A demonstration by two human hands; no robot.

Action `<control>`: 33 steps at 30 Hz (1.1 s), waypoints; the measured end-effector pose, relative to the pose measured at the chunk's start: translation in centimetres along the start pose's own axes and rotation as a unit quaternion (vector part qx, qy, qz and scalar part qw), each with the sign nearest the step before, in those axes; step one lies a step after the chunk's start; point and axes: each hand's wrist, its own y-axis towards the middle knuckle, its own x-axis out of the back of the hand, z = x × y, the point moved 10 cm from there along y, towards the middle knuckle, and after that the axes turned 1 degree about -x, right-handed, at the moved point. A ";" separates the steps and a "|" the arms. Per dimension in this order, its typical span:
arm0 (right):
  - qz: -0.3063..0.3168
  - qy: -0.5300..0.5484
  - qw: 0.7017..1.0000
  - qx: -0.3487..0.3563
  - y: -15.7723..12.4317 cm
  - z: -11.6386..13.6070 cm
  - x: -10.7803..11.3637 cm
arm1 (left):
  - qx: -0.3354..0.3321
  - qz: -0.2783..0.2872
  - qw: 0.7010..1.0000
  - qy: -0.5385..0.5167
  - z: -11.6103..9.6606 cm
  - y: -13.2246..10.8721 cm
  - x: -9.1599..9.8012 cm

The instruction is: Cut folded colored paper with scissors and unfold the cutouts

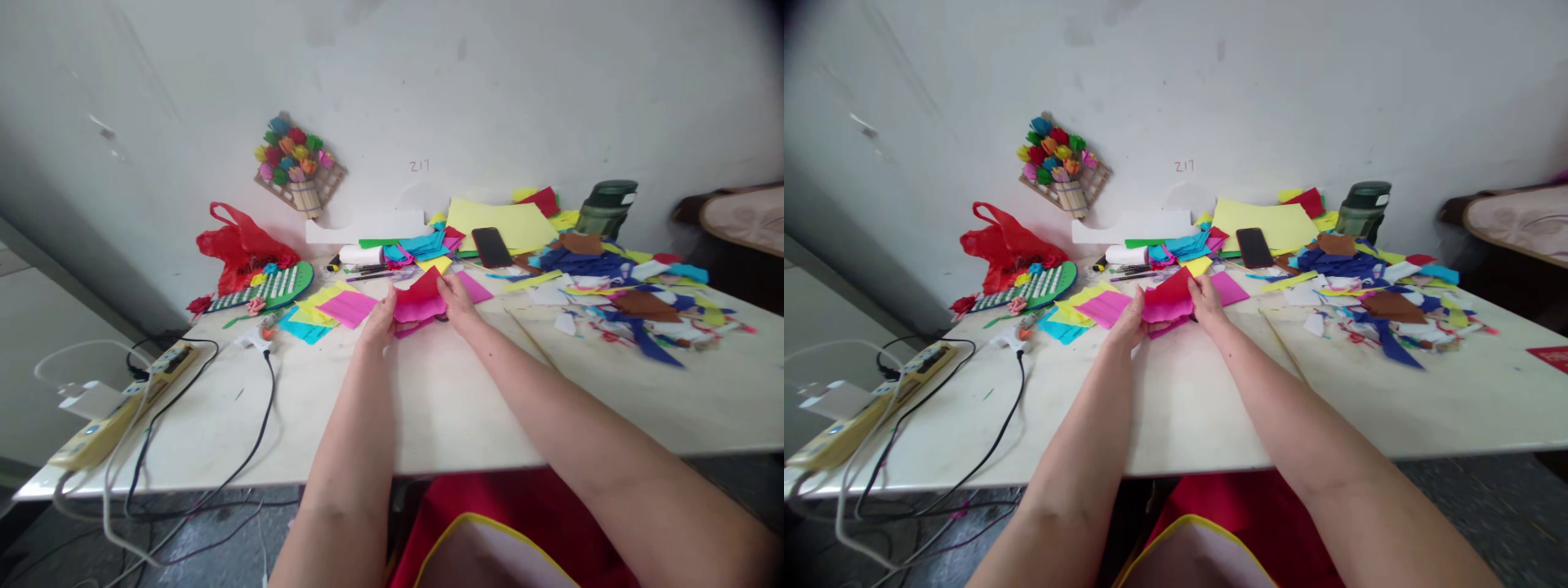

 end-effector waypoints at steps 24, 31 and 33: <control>0.001 0.084 0.992 -0.092 -0.5 -0.7 -0.8 | 0.083 -0.003 0.996 -0.037 0.6 -0.4 1.5; 0.017 0.084 0.991 -0.106 -0.5 -1.4 -0.8 | 0.091 -0.084 0.990 -0.072 1.0 0.2 2.8; 0.023 0.097 0.988 -0.115 -0.6 -1.5 -1.0 | 0.082 -0.109 0.989 -0.064 1.2 0.2 3.2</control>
